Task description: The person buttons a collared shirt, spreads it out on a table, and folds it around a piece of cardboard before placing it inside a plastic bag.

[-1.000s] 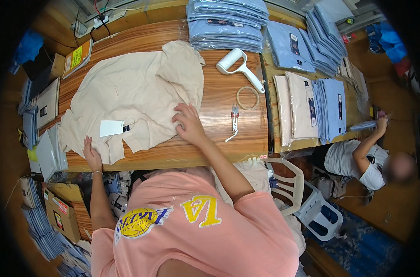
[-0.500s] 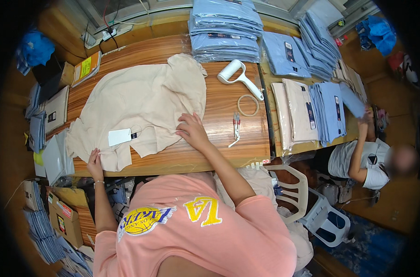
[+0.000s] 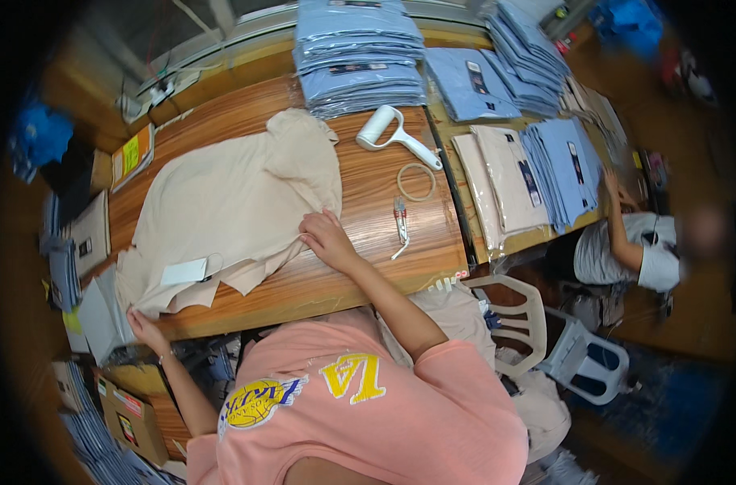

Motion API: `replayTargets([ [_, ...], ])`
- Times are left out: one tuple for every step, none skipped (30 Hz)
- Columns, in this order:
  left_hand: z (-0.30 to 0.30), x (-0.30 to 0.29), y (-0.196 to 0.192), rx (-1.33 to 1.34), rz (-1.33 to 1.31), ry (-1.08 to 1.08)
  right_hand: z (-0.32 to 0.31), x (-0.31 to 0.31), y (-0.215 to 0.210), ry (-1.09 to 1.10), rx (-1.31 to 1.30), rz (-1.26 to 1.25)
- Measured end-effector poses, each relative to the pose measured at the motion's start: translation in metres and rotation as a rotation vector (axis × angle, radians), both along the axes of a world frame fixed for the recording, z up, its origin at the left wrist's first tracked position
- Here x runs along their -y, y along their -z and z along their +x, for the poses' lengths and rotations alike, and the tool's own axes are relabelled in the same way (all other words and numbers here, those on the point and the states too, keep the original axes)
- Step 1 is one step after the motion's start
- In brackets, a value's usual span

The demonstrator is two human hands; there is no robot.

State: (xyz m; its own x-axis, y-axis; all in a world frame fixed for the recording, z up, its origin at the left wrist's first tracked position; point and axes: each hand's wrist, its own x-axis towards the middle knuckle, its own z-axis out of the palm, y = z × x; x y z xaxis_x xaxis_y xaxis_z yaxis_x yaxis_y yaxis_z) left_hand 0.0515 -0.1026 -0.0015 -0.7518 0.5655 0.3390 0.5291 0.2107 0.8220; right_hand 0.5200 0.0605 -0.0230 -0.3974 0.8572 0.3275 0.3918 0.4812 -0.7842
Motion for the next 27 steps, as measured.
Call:
replayTargets([
  [0.000,-0.005,-0.008,-0.070,-0.007,0.028,0.000,0.001,0.004,0.006,-0.015,0.003],
  [-0.002,-0.013,-0.017,-0.109,-0.045,0.067,0.000,-0.001,0.007,0.020,-0.029,0.016],
  [-0.007,-0.015,-0.025,-0.150,-0.082,0.101,0.000,-0.003,0.008,0.029,-0.042,0.030],
  [-0.017,-0.017,-0.032,-0.170,-0.091,0.139,0.001,-0.005,-0.003,0.041,-0.004,0.040],
  [-0.025,-0.023,-0.042,-0.188,-0.097,0.181,0.002,-0.012,-0.018,0.057,-0.039,0.056],
  [-0.014,-0.032,-0.059,-0.146,-0.119,0.306,0.005,-0.022,-0.030,0.084,-0.062,0.068],
  [0.001,-0.041,-0.083,-0.105,-0.148,0.440,0.009,-0.035,-0.046,0.114,-0.112,0.124],
  [-0.005,-0.038,-0.103,-0.120,-0.236,0.517,0.007,-0.045,-0.067,0.108,-0.174,0.177],
  [-0.014,-0.035,-0.115,-0.137,-0.324,0.592,0.013,-0.050,-0.093,0.081,-0.240,0.105],
  [-0.038,-0.028,-0.121,-0.243,-0.295,0.524,0.014,-0.052,-0.123,0.045,-0.317,0.035],
  [-0.063,-0.029,-0.134,-0.357,-0.259,0.442,0.016,-0.048,-0.152,0.050,-0.283,0.199],
  [-0.051,-0.034,-0.160,-0.152,-0.007,0.349,0.023,-0.043,-0.178,0.062,-0.240,0.361],
  [-0.031,-0.030,-0.193,0.058,0.226,0.246,0.030,-0.035,-0.203,0.016,-0.286,0.425],
  [-0.020,-0.034,-0.223,0.032,0.361,0.268,0.040,-0.025,-0.230,-0.026,-0.323,0.488],
  [-0.013,-0.044,-0.239,0.027,0.503,0.292,0.048,-0.021,-0.244,-0.067,-0.339,0.554],
  [-0.008,-0.026,-0.263,0.047,0.463,0.304,0.042,-0.030,-0.245,-0.123,-0.336,0.593],
  [-0.121,-0.011,-0.253,-0.102,0.207,0.466,0.033,-0.044,-0.245,-0.119,-0.245,0.558],
  [-0.088,-0.050,-0.245,-0.276,0.006,0.409,0.045,-0.065,-0.230,-0.045,-0.106,0.496],
  [-0.043,-0.079,-0.254,-0.474,-0.195,0.339,0.057,-0.076,-0.221,0.023,0.009,0.429],
  [-0.045,-0.068,-0.264,-0.456,-0.172,0.359,0.049,-0.080,-0.234,0.027,-0.088,0.453],
  [-0.029,-0.064,-0.278,-0.303,-0.099,0.381,0.047,-0.080,-0.253,-0.022,-0.144,0.462],
  [-0.017,-0.061,-0.295,-0.149,-0.026,0.398,0.049,-0.079,-0.273,-0.074,-0.201,0.470],
  [-0.011,-0.038,-0.311,-0.001,0.040,0.367,0.038,-0.076,-0.284,-0.169,-0.275,0.466],
  [-0.014,-0.027,-0.316,-0.015,-0.039,0.422,0.030,-0.084,-0.284,-0.192,-0.261,0.374],
  [-0.045,-0.036,-0.312,-0.126,-0.247,0.634,0.027,-0.097,-0.284,-0.215,-0.230,0.276],
  [-0.038,-0.041,-0.309,-0.170,-0.274,0.374,0.024,-0.112,-0.279,-0.214,-0.154,0.248],
  [-0.036,-0.050,-0.308,-0.213,-0.320,0.387,0.033,-0.123,-0.273,-0.164,-0.092,0.164],
])
